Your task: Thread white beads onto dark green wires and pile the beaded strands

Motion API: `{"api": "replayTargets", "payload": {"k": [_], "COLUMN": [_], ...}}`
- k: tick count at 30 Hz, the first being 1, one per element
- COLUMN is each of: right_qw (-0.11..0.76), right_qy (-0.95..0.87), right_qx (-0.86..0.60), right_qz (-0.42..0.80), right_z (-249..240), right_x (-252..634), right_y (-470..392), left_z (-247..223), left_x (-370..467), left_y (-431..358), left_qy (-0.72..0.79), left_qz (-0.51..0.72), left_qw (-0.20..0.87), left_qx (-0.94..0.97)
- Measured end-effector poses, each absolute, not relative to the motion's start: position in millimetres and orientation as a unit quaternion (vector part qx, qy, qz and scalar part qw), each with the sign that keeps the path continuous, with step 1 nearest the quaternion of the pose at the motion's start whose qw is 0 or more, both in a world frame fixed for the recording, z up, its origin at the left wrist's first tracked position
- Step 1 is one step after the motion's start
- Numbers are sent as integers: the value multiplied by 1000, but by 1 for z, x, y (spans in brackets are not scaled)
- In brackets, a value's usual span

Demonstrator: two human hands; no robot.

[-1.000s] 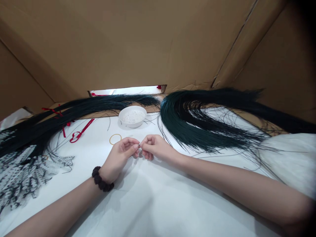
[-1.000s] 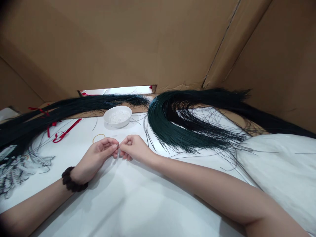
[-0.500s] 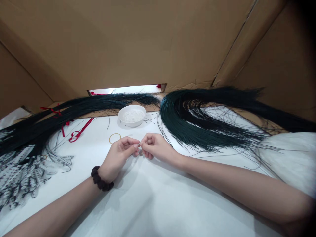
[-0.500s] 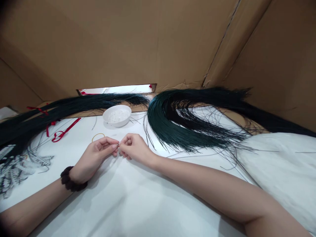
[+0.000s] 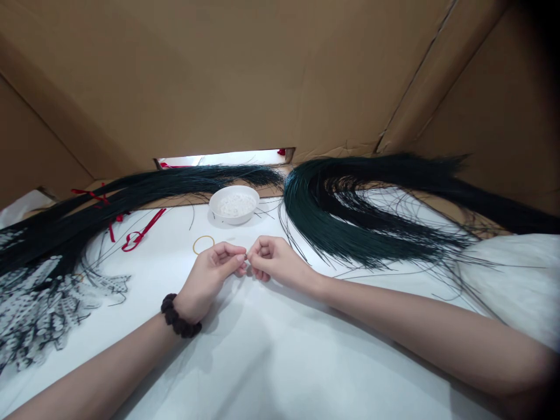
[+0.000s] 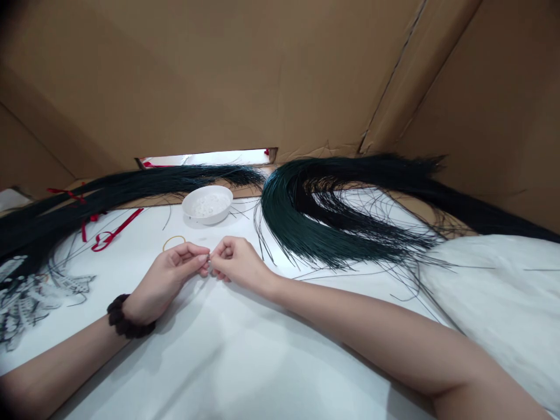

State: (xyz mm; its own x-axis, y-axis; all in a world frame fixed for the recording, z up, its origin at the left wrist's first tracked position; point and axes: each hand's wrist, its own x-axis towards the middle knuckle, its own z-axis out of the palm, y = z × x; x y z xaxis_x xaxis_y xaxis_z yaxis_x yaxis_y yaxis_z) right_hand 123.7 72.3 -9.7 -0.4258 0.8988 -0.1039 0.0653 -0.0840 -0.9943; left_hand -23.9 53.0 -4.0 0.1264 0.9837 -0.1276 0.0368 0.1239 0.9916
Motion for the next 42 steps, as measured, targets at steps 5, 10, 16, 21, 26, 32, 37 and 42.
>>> {"api": "replayTargets", "payload": {"k": [5,10,16,21,26,32,37,42], "right_qw": [342,338,330,327,322,303,263,234], "right_qy": [-585,-591,-614,-617,-608,-603,-608,-610], "right_qx": [-410,-404,-383,-377,-383,-384,-363,-342], "right_qz": [611,611,607,608,616,630,655,676], "right_z": [-10,-11,-14,-15,-13,-12,-10,-7], "right_x": [123,124,126,126,125,126,131,134], "right_y": [72,74,76,77,78,80,86,90], "left_z": [-3,0,1,-1,-3,-4,-3,-3], "left_x": [-23,-23,-24,-26,-27,-27,-30,-35], "left_y": [53,52,53,55,56,56,58,62], "left_qy": [504,518,528,526,518,523,505,476], "left_qz": [426,416,399,388,397,396,381,350], "left_qw": [554,531,503,512,531,519,535,563], "left_qx": [508,526,556,558,540,548,560,579]}}
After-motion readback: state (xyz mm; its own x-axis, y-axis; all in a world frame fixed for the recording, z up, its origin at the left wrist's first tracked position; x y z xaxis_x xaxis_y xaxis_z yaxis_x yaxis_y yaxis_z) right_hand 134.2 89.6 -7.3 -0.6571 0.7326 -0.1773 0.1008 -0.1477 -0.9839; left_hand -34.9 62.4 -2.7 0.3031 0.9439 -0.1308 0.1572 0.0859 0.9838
